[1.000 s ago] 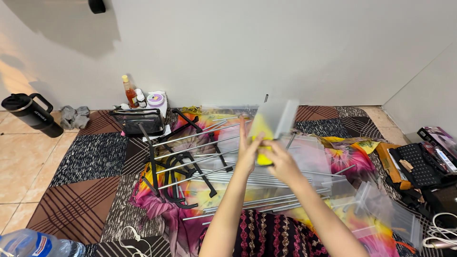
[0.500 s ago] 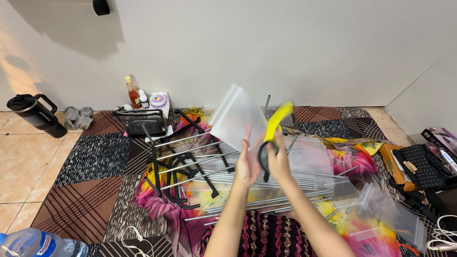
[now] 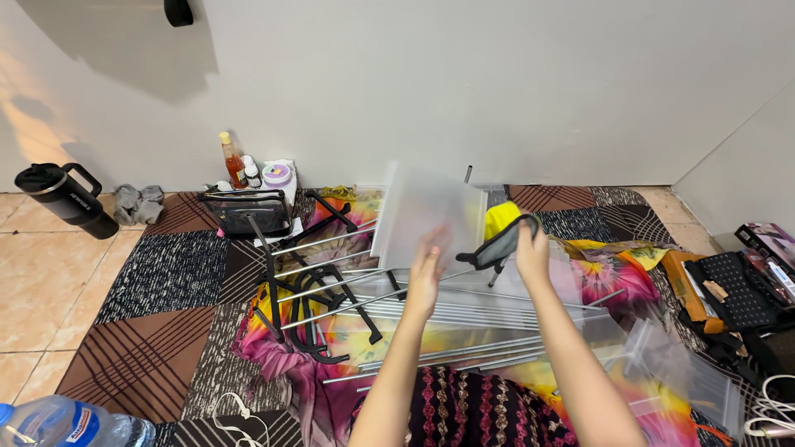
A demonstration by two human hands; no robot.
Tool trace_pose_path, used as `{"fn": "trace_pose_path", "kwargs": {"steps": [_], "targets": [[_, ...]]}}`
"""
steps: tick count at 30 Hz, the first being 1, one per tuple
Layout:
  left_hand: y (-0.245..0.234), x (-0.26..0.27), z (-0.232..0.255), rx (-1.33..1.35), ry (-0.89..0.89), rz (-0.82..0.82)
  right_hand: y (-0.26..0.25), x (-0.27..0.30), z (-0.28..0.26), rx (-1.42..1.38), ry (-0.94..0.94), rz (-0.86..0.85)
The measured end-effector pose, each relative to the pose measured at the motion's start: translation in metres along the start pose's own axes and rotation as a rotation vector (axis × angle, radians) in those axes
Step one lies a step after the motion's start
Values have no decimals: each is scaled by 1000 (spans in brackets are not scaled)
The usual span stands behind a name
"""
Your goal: The person assembles a metal shelving unit by connecting metal rods and inserting translucent plastic shelves into the frame. They handle multiple rods and shelves, aligning and securing them into place.
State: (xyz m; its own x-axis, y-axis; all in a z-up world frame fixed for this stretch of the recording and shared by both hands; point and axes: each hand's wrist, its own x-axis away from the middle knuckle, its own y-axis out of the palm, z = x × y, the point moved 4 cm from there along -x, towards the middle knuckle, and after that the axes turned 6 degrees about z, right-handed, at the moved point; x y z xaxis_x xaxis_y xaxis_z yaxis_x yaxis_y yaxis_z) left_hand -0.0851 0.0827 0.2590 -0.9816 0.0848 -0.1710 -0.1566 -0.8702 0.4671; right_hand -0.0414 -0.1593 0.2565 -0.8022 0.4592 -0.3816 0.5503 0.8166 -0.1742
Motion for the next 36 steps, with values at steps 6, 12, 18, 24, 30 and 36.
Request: {"fn": "trace_pose_path", "kwargs": {"steps": [6,12,18,24,30,36], "targets": [[-28,-21,-11,216,56,132,-17,60,-100,-382,-488,158],[-13,-20,-65,118,17,-143,55,101,-128,-257,-659,-247],[-8,-1,-100,27,-230,-235,62,60,-131,19,-709,-232],[8,1,-86,30,-156,-276,54,80,-143,-48,-754,-253],[-8,-4,-95,-450,81,-327,46,74,-143,275,-1025,-431],[-20,-2,-52,-480,309,-347,35,9,-83,-159,24,-246]]}}
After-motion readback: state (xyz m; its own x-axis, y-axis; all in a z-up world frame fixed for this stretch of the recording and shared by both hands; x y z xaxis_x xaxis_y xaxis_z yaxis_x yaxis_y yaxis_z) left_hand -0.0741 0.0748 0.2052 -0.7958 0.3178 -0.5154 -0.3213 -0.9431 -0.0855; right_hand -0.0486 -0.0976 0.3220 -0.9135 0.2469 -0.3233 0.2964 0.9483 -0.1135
